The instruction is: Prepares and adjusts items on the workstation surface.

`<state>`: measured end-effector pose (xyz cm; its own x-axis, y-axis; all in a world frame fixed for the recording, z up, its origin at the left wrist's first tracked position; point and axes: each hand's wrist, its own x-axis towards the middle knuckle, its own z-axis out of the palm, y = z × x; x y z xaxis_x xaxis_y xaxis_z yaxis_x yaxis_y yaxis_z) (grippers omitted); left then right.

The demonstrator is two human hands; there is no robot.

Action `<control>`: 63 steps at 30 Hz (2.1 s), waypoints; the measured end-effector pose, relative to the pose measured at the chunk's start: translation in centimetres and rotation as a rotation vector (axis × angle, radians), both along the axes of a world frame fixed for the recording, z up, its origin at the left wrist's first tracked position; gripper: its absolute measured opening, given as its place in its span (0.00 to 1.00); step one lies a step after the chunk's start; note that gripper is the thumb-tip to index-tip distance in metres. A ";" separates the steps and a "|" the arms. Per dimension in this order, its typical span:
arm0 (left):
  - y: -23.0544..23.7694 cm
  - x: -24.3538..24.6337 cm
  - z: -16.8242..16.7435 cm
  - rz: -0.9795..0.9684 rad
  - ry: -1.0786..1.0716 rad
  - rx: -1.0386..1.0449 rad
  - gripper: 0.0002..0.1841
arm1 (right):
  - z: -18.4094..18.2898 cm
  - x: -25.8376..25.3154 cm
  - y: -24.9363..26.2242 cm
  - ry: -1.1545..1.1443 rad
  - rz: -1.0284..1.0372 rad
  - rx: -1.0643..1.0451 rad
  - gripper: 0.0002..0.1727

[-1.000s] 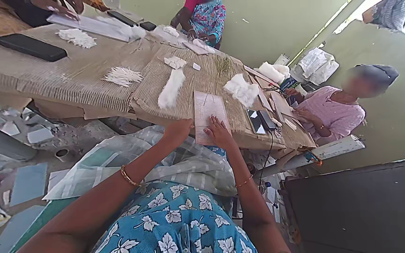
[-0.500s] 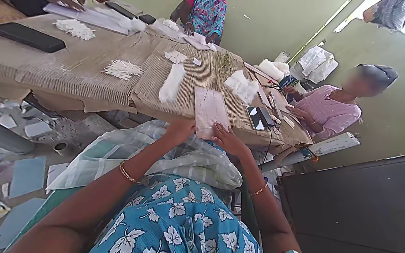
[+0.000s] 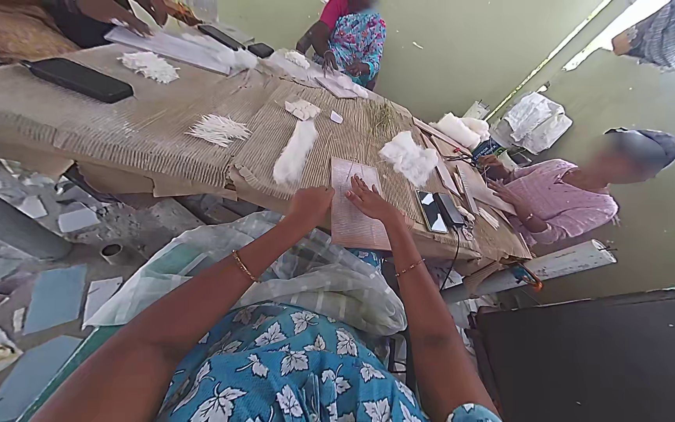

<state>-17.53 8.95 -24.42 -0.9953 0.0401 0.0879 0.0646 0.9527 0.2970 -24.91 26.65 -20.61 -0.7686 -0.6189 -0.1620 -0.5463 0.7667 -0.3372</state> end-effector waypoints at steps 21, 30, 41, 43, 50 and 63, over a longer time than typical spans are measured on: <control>-0.3 2.5 -1.2 -0.016 -0.012 0.243 0.13 | -1.7 2.6 5.2 0.018 0.093 0.125 0.44; -1.0 0.7 -0.9 0.031 0.017 0.074 0.12 | -4.5 -3.4 1.0 0.085 0.044 0.153 0.47; -0.1 3.0 -1.1 -0.001 -0.164 0.254 0.18 | -3.1 3.3 5.1 -0.006 -0.004 0.191 0.45; -0.7 3.4 -1.8 0.014 -0.145 0.326 0.19 | -3.8 4.6 6.5 0.030 -0.024 -0.015 0.43; -4.3 3.7 -5.7 -0.035 0.197 1.004 0.13 | -5.5 5.0 10.0 0.310 -0.219 -0.435 0.39; -9.8 5.8 -9.3 0.105 0.394 1.131 0.09 | -5.9 4.3 9.9 0.275 -0.203 -0.397 0.37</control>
